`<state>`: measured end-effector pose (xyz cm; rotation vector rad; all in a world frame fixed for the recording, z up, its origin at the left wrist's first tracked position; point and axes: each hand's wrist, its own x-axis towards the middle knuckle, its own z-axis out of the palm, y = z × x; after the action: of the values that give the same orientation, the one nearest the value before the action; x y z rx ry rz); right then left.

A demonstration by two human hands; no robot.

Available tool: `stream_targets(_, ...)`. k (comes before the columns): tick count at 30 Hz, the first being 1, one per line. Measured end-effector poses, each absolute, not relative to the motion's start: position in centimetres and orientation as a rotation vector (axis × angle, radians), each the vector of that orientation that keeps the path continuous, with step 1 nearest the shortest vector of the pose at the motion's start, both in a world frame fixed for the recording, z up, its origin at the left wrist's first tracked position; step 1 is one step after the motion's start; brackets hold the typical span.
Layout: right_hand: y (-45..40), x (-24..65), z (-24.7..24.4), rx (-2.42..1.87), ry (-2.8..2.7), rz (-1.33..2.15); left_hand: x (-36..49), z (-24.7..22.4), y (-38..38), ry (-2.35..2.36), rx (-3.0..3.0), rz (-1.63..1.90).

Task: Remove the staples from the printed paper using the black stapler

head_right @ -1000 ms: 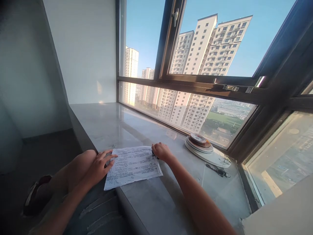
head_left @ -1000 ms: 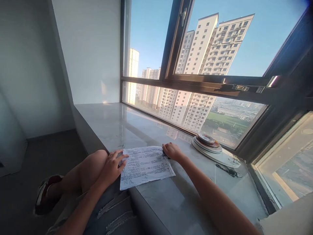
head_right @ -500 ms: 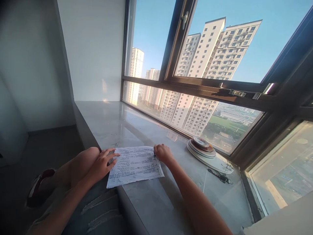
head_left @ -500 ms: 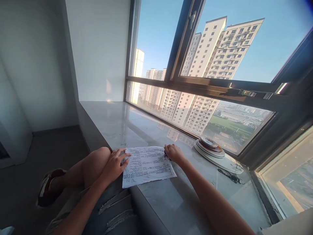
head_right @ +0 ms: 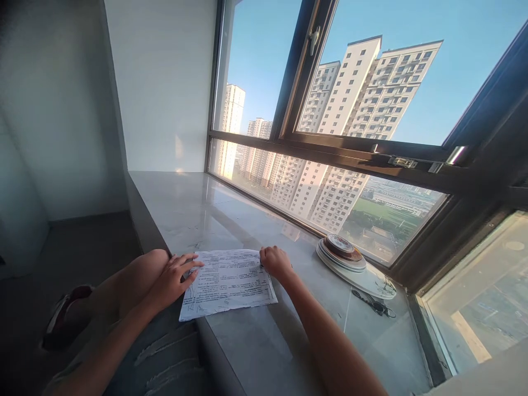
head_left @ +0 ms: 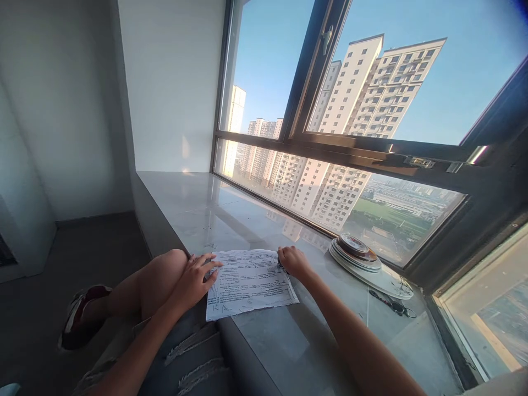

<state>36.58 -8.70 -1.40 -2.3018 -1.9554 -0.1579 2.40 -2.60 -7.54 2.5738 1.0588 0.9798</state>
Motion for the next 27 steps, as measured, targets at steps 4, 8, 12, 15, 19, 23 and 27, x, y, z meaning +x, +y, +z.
stream_targets(4,-8.6,36.6,-1.4,-2.304,-1.955,-0.165,2.4,-7.2,-2.9,1.072,2.575,0.94)
stream_targets(8,-8.8,36.5,-1.2,-2.289,-1.984,-0.184,2.4,-6.8,-3.1,1.087,2.561,0.912)
stream_targets(12,-9.1,36.3,-0.8,-2.282,-2.014,-0.207,2.5,-6.6,-3.2,1.098,2.557,0.911)
stream_targets(15,-9.3,36.0,-0.6,-2.27,-2.047,-0.237,2.5,-6.8,-3.1,1.089,2.568,0.948)
stream_targets(19,-9.4,35.5,-0.8,-2.257,-2.095,-0.284,2.5,-7.3,-2.8,1.071,2.574,0.97)
stream_targets(23,-9.0,34.8,-1.9,-2.26,-2.121,-0.331,2.5,-7.4,-2.7,1.05,2.567,0.948)
stream_targets(27,-8.9,34.8,-2.5,-2.238,-2.085,-0.341,2.5,-7.5,-2.5,1.056,2.582,0.942)
